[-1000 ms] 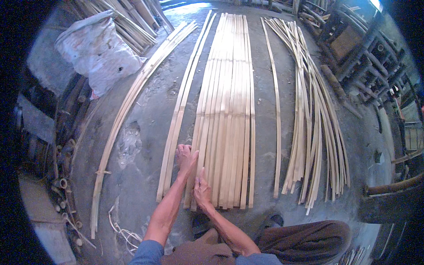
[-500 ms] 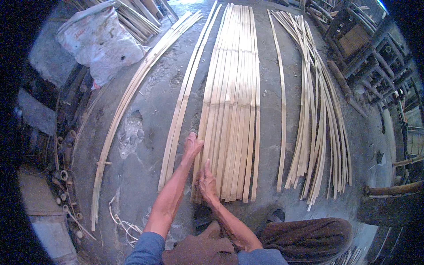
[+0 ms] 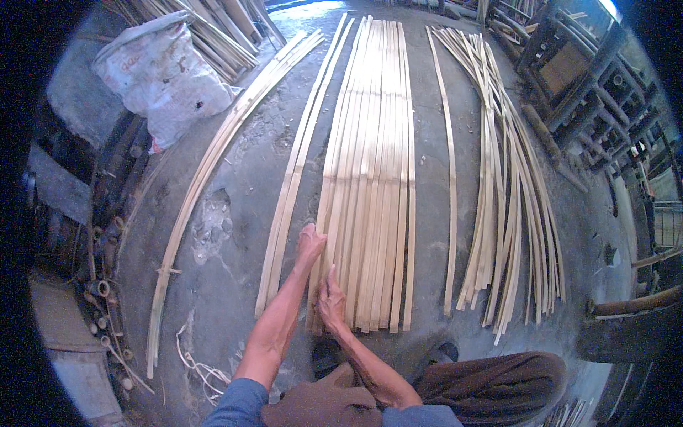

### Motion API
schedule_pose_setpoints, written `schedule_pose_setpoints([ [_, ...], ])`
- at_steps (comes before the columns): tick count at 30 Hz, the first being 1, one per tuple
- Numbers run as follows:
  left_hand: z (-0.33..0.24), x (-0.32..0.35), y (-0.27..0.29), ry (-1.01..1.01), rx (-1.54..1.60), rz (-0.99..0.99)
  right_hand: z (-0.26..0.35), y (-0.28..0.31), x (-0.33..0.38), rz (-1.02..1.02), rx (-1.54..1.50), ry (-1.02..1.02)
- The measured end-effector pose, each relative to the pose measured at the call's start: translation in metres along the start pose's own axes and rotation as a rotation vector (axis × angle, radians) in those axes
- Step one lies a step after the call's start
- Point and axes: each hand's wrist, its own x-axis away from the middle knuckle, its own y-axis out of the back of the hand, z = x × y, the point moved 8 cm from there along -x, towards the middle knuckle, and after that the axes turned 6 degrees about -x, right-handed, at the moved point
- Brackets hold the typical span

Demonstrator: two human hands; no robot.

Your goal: The person sits on the floor and arranges long bamboo strips into a neat pile. They repeatedly pick up individual strips and place them into a growing stack, aligning them carefully.

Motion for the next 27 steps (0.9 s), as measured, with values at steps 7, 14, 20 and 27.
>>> schedule_pose_setpoints([
  [7,0.004,-0.005,-0.011,-0.018,0.136,0.13,0.0,0.003,0.006,0.026,-0.022,-0.119],
  [14,-0.002,0.005,-0.003,-0.091,-0.064,-0.133,-0.002,0.006,0.003,0.05,-0.176,-0.065],
  [20,0.007,-0.007,-0.009,0.054,0.158,0.005,0.018,0.01,0.014,0.026,-0.182,-0.081],
  [27,0.01,-0.006,-0.001,0.0,0.618,0.098,0.031,0.01,0.018,0.034,-0.104,-0.056],
])
